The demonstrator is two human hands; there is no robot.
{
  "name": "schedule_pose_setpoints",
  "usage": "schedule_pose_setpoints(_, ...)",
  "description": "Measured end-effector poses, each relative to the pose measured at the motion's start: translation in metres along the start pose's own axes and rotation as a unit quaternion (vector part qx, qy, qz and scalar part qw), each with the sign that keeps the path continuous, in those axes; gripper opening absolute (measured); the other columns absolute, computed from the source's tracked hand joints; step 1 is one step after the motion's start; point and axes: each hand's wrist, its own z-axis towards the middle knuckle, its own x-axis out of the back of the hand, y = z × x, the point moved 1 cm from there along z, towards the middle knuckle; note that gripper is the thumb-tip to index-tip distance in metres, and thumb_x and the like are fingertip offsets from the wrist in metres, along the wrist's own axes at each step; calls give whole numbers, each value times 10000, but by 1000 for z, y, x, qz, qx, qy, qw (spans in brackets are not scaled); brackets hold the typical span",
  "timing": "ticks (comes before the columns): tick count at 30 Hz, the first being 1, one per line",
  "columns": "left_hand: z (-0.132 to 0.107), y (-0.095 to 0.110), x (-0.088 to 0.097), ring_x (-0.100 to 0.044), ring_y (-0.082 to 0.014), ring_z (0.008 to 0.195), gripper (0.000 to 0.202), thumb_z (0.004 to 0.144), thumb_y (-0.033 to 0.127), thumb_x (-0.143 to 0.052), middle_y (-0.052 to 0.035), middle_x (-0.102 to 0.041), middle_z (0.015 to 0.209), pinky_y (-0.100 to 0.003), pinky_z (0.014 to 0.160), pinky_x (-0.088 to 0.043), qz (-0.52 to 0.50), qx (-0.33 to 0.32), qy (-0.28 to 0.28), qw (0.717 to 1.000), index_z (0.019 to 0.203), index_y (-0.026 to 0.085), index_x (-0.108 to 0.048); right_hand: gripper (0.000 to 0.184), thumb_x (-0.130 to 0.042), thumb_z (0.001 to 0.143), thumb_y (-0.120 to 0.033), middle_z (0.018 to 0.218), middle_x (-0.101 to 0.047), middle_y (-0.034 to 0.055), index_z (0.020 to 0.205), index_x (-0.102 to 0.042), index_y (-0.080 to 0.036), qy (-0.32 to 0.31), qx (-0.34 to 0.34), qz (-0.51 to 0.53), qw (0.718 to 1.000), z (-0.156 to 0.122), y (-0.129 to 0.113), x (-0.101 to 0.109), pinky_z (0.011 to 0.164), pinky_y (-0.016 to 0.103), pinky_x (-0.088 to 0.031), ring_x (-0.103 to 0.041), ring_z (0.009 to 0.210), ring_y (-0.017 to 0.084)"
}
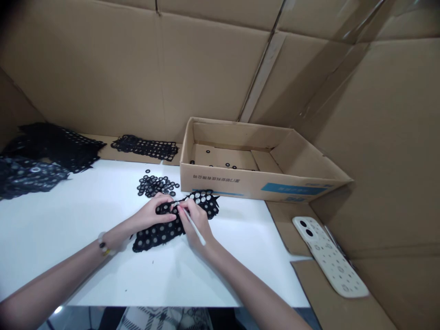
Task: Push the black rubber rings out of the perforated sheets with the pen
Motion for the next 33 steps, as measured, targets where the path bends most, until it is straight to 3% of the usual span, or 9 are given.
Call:
schedule_pose_setpoints(7,-5,9,5,-441,-258,983,156,802,329,-598,-45,-603,989,-400,877,-328,187,3,157,970,902,212,-576,102,-488,928,-288,977,-695,54,865,-551,-239,1,25,-2,1000,-2,3,-2,825,312,-496,-662,931,211)
schedule_pose_setpoints(11,-6,14,8,-439,-241,903,246,889,338,-485,-35,-584,812,-436,867,-283,233,-31,81,969,701,191,-544,106,-495,921,-292,971,-700,56,854,-558,-240,0,37,-7,999,-2,3,-1,846,325,-493,-658,957,220)
schedule_pose_setpoints(14,-4,15,11,-449,-227,883,325,924,322,-411,-28,-561,750,-422,866,-296,166,-53,24,984,646,187,-513,140,-495,919,-322,820,-688,19,835,-561,-232,-11,-4,-15,1000,-1,4,0,683,284,-490,-651,744,187)
schedule_pose_setpoints(16,-2,12,19,-460,-216,844,355,924,328,-373,-29,-530,724,-384,827,-344,89,-53,52,993,606,192,-450,191,-474,927,-359,683,-638,-13,811,-558,-231,-6,-43,-14,999,-1,6,0,560,262,-439,-594,606,164)
schedule_pose_setpoints(18,2,6,32,-462,-208,777,364,921,327,-334,-33,-494,693,-355,757,-378,44,-34,138,989,583,202,-386,227,-457,928,-385,648,-617,-18,794,-559,-233,14,-62,-2,998,0,8,1,523,259,-407,-569,587,165)
schedule_pose_setpoints(21,7,-10,53,-454,-233,796,334,897,343,-383,-51,-530,714,-377,751,-356,148,17,239,960,595,205,-416,231,-463,918,-392,703,-648,-5,792,-575,-235,24,-66,14,997,-1,10,1,557,270,-416,-586,653,180)
schedule_pose_setpoints(25,12,-33,62,-434,-288,915,317,869,370,-478,-87,-624,846,-432,810,-298,336,71,183,921,604,196,-488,235,-481,910,-402,699,-641,-7,781,-578,-231,6,-78,21,997,-3,8,1,590,280,-416,-582,671,184)
schedule_pose_setpoints(29,13,-42,60,-445,-289,909,308,869,420,-507,-87,-631,835,-427,806,-300,363,81,168,913,655,199,-502,237,-479,924,-401,730,-643,-7,785,-559,-226,-10,-106,36,994,-3,7,1,625,283,-418,-591,706,184)
schedule_pose_setpoints(33,12,-33,64,-465,-270,890,309,897,428,-481,-72,-640,823,-417,818,-310,345,68,219,910,695,198,-517,220,-499,920,-384,744,-649,-8,782,-555,-222,-15,-119,44,992,-2,6,3,638,281,-415,-600,731,187)
